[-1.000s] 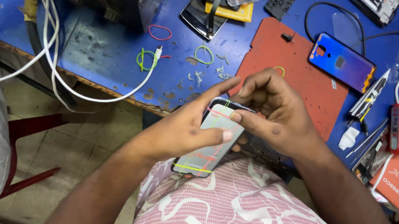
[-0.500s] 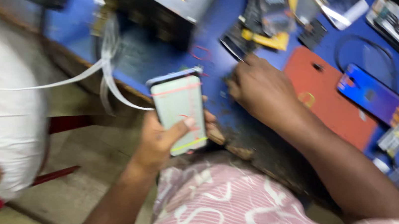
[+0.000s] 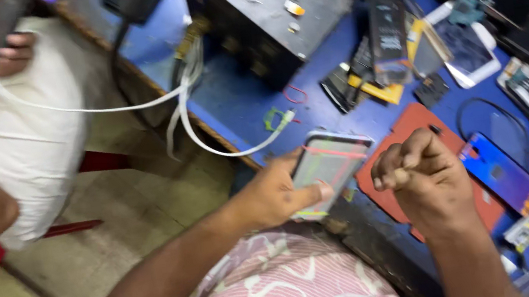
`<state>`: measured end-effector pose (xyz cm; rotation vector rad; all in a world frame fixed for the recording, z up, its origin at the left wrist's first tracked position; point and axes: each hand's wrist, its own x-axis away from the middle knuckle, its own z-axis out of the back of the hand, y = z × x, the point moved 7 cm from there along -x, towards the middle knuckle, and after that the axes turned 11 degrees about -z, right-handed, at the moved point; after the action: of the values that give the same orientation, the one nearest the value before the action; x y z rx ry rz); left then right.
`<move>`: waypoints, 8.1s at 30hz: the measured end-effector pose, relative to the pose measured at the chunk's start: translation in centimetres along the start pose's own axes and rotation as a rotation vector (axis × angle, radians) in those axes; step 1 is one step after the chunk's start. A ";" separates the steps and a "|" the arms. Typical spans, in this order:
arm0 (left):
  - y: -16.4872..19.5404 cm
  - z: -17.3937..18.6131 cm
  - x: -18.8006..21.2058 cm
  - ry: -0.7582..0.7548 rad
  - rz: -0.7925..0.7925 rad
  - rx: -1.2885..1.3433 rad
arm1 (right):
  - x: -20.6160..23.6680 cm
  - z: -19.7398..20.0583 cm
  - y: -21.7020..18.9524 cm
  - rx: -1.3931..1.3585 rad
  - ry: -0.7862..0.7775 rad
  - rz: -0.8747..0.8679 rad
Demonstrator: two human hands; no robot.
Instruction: The person cleans the inside of a disassembled smartphone with a tissue, applies adhesive to the frame, and reattaches the screen. They then secure the phone with rubber bands and begin working on a second device by removing its back cover and battery.
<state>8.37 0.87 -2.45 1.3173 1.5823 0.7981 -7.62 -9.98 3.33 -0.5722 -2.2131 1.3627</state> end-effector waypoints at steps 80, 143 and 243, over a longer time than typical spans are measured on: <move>6.8 -9.2 -2.9 -0.394 -0.543 -0.952 | 9.7 -0.5 -3.6 0.201 0.105 0.095; 2.0 -3.8 -5.0 0.045 -0.062 0.206 | 9.7 6.5 5.2 -0.082 0.467 -0.062; 3.3 5.3 8.9 0.446 -0.230 0.368 | -10.3 -8.9 3.1 1.550 0.249 0.421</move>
<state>14.30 9.90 -3.64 1.2262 2.2763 0.7088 6.15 -8.32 2.25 -0.4924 -0.3845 2.4442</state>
